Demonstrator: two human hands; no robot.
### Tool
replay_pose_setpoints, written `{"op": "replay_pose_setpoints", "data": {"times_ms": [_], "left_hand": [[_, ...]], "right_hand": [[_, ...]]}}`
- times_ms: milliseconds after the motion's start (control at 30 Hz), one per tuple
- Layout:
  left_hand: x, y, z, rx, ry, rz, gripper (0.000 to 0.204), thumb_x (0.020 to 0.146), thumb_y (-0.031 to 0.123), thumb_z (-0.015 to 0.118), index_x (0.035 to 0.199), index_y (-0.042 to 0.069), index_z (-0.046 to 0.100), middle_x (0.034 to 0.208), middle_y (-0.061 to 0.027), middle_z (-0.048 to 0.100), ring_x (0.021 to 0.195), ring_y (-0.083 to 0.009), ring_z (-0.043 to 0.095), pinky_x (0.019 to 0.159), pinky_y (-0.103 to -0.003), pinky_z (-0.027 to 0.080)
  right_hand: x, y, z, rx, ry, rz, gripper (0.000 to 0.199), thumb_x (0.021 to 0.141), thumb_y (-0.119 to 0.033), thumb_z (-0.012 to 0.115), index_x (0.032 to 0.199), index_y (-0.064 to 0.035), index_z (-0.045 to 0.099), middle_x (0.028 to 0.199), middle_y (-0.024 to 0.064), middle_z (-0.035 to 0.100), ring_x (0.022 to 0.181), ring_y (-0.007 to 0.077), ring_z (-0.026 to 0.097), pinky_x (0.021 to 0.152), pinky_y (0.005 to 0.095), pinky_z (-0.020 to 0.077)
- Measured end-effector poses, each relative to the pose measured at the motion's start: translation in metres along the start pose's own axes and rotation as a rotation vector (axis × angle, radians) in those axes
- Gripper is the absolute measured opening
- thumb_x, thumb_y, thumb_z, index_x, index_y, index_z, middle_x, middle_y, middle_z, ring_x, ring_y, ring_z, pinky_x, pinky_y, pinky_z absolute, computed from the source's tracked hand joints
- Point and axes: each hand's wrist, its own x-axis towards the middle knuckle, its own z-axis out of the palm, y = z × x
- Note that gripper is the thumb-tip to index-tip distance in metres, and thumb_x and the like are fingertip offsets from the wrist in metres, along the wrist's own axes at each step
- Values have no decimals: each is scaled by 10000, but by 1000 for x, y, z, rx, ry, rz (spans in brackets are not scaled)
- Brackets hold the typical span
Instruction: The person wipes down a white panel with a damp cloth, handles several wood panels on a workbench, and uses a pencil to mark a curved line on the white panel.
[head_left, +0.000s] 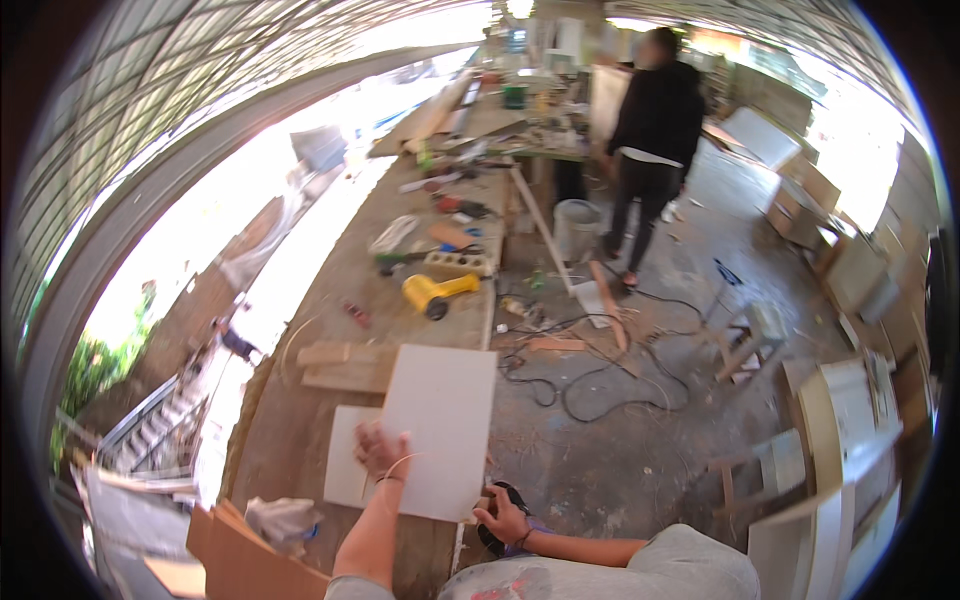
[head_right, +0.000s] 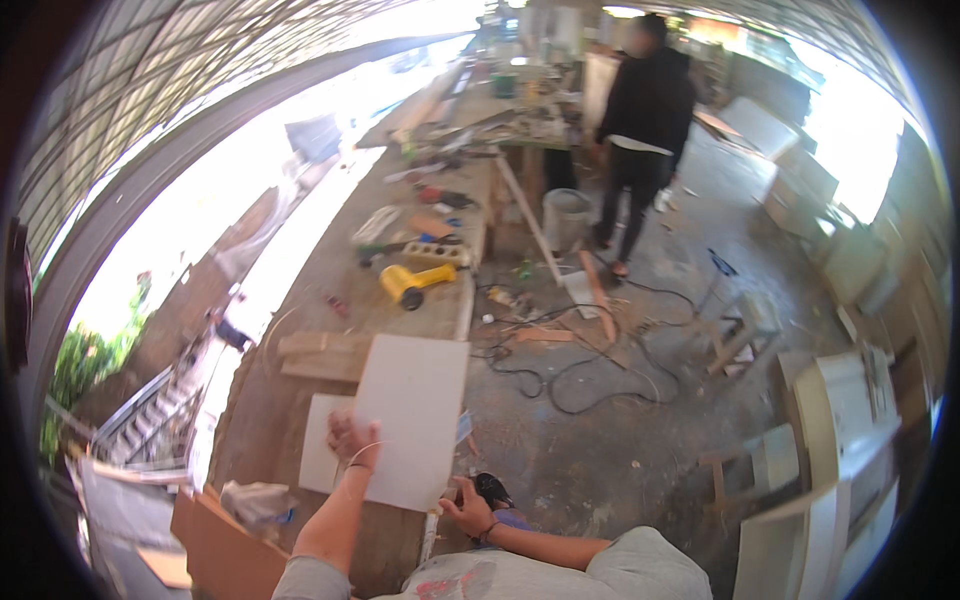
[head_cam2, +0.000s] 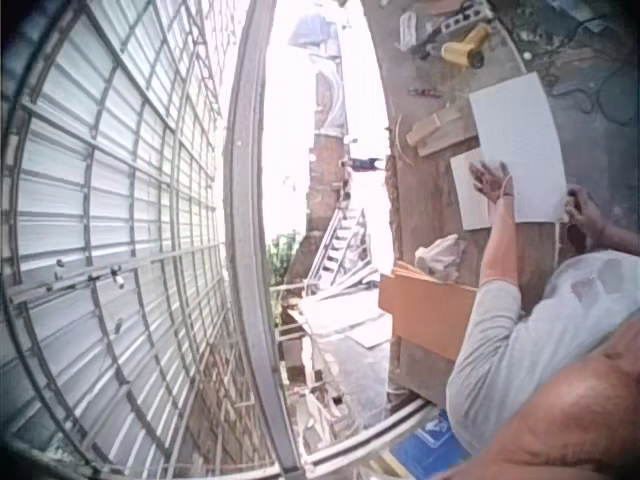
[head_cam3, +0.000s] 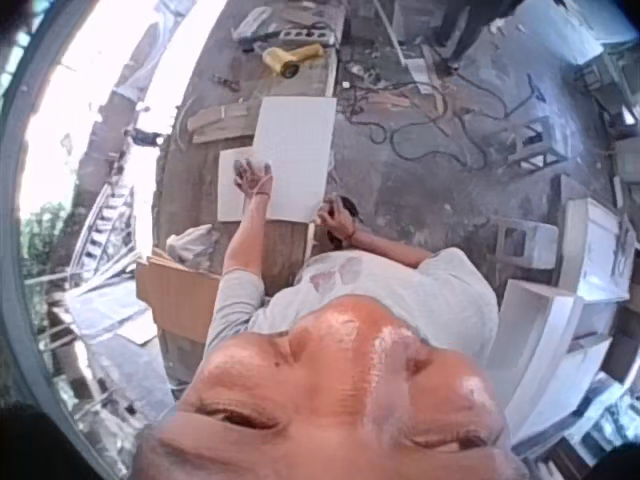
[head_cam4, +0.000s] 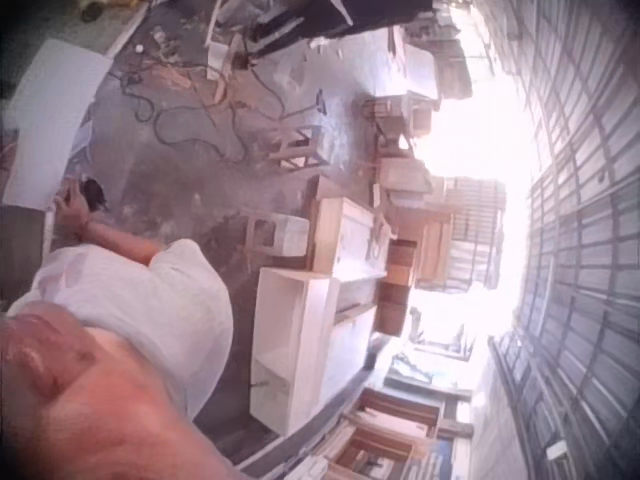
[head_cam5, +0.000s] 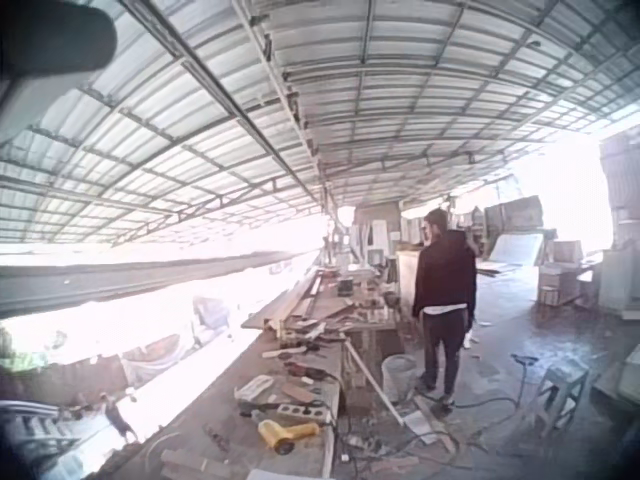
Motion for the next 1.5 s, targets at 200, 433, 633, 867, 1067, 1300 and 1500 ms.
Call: {"op": "replay_pose_setpoints", "data": {"times_ms": [200, 433, 633, 867, 1067, 1300, 1500], "left_hand": [[13, 15, -25, -95, -360, -213, 645, 764, 485, 669, 1174, 2, 549, 1288, -227, 516, 1178, -346, 503, 939, -445, 436], [39, -9, -24, -270, -600, -237, 622, 811, 540, 619, 930, -70, 638, 927, -255, 648, 904, -381, 619, 835, -432, 467], [-4, -8, 5, -587, -494, -539, 635, 904, 528, 502, 1000, -86, 634, 935, -217, 663, 847, -330, 635, 801, -408, 483], [-100, 5, -35, -1425, -127, -811, 545, 1003, 418, 356, 1189, -54, 558, 1141, -162, 622, 977, -270, 626, 849, -365, 519], [-105, 41, -31, -1499, 109, -1172, 539, 980, 462, 395, 1135, -19, 582, 981, -141, 656, 878, -267, 636, 798, -387, 525], [-126, 1, -8, -669, 137, -1115, 599, 935, 516, 409, 951, -22, 674, 937, -248, 666, 827, -393, 648, 770, -456, 507], [-98, 7, -92, -242, -485, -546, 558, 892, 531, 470, 801, 29, 698, 819, -226, 662, 849, -379, 643, 775, -474, 477]], "right_hand": [[9, 43, 21, 864, -233, 297, 598, 937, -221, 566, 1433, -66, 269, 1235, 54, 488, 1062, 161, 526, 788, 321, 538], [10, 28, -8, 801, -108, 296, 544, 921, -258, 569, 1395, -88, 363, 1156, 66, 537, 990, 152, 541, 735, 301, 541], [19, 46, -49, 496, -87, 188, 490, 916, -238, 557, 1356, -69, 424, 1204, 82, 538, 1023, 152, 544, 797, 301, 518], [73, 74, -75, -136, -94, -294, 426, 956, -266, 522, 1309, -30, 483, 1267, 116, 547, 1172, 247, 509, 1007, 353, 390], [160, 40, -120, -216, -125, -742, 313, 995, -214, 369, 1058, -11, 598, 988, 187, 620, 939, 366, 586, 816, 422, 471], [211, 0, -81, 47, -496, -193, 386, 980, -333, 435, 1002, 9, 614, 877, 71, 612, 815, 173, 539, 766, 307, 434], [232, 5, -107, -14, -393, -223, 393, 952, -377, 476, 925, 1, 581, 810, 81, 576, 780, 188, 521, 732, 324, 427]]}}
